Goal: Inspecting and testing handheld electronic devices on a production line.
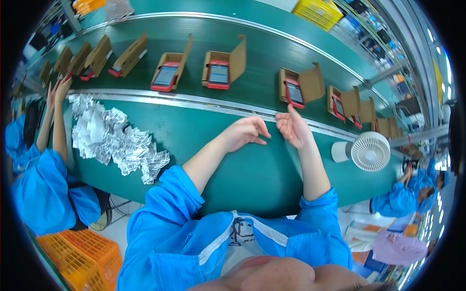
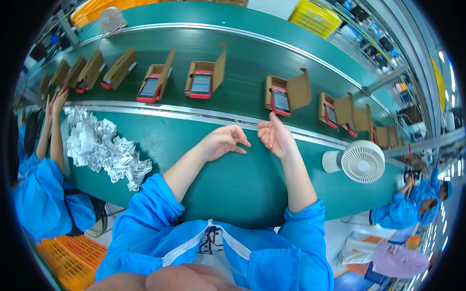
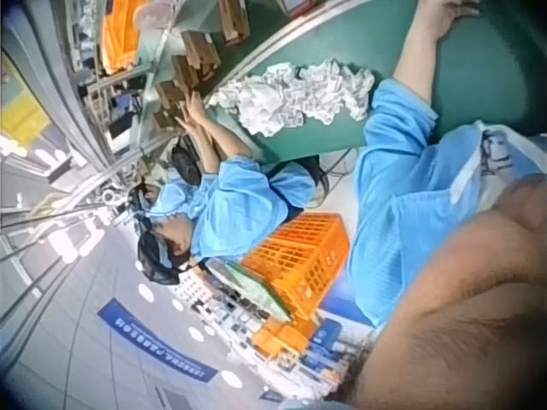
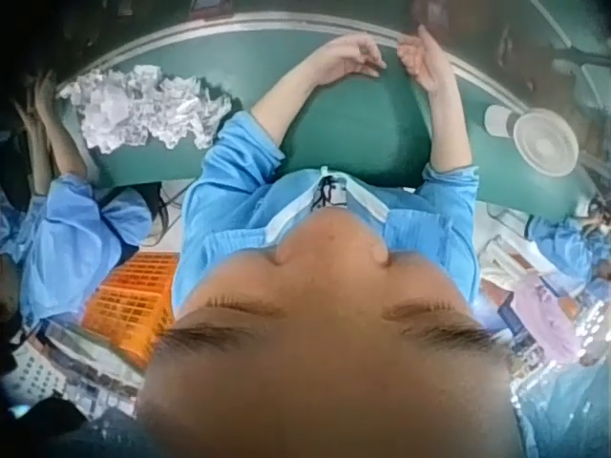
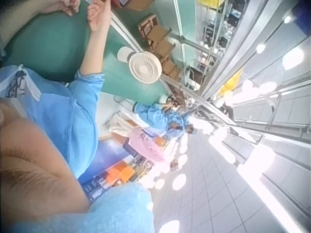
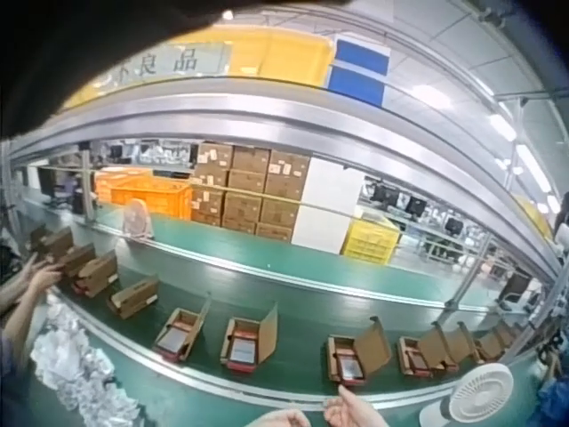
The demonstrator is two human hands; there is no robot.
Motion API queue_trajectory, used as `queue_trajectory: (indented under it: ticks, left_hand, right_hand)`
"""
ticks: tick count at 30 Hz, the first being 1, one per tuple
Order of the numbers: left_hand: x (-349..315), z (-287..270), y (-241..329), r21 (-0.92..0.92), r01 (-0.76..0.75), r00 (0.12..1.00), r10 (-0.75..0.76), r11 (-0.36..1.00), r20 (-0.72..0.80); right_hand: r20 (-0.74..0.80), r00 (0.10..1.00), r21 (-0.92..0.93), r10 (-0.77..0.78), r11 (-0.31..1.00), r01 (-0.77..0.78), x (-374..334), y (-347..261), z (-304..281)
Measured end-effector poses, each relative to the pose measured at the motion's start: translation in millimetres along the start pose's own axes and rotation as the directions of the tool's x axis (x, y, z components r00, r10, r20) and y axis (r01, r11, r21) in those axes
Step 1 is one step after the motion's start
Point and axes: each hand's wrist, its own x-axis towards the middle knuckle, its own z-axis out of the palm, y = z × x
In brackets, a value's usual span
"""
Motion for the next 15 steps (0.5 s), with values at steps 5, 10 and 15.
queue_trajectory:
  ticks: [5, 10, 15]
  left_hand:
    - [1, 14, 4, 0.4, 0.047, 0.996, -0.073, 0.915, 0.049]
    - [-1, 11, 0, 0.445, 0.097, 0.991, -0.126, 0.89, 0.037]
    - [-3, 11, 0, 0.43, 0.093, 0.991, -0.125, 0.898, 0.048]
  right_hand:
    - [0.232, 0.962, -0.207, 0.145, 0.973, -0.097, 41, -4, 86]
    - [0.355, 0.919, -0.068, 0.169, 0.986, -0.155, 115, 14, 109]
    - [0.243, 0.967, 0.054, 0.08, 0.994, -0.095, 123, 27, 112]
